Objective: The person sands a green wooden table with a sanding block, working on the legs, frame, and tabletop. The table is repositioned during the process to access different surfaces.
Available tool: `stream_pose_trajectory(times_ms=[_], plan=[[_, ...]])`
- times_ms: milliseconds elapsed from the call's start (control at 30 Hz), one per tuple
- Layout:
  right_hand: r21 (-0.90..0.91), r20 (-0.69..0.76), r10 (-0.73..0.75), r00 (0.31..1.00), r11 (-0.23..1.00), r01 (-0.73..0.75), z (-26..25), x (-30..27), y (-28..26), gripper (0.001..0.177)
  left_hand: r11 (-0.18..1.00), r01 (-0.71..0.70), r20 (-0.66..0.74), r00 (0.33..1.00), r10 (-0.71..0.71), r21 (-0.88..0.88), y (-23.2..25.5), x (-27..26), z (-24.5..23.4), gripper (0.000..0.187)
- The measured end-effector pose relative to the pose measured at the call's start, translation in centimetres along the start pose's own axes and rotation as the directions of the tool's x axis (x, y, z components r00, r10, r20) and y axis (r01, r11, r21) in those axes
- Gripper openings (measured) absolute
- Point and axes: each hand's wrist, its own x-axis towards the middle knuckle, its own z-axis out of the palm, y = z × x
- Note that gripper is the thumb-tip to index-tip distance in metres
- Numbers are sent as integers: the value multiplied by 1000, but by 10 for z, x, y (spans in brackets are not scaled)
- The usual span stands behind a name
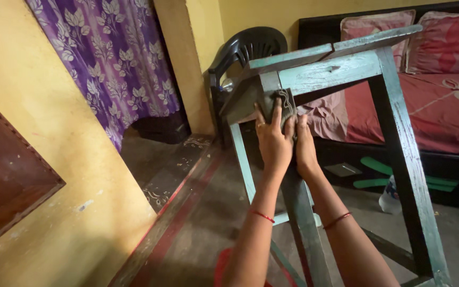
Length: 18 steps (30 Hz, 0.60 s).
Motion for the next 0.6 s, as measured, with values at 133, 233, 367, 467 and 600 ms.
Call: stream_pose_trajectory(times_ms=[133,233,367,467,600], plan=[[67,-71,67,995,996,-62,-3,0,6,41,996,53,-12,998,-54,-73,1,-7,-1,65],[36,-74,61,995,998,-58,-2,-6,2,39,985,82,-75,993,-94,-149,2,-10,-1,85],[-189,-191,33,981,980,-70,6,-24,-23,41,983,150,-11,988,-152,-107,5,-11,-4,85],[-495,-239,-306,921,855,156,13,-46,-52,40,993,96,15,995,-95,-74,8,-16,-9,80],[-694,114,-633,766,500,517,20,-66,-91,24,895,-93,140,990,34,437,24,-33,-16,68]])
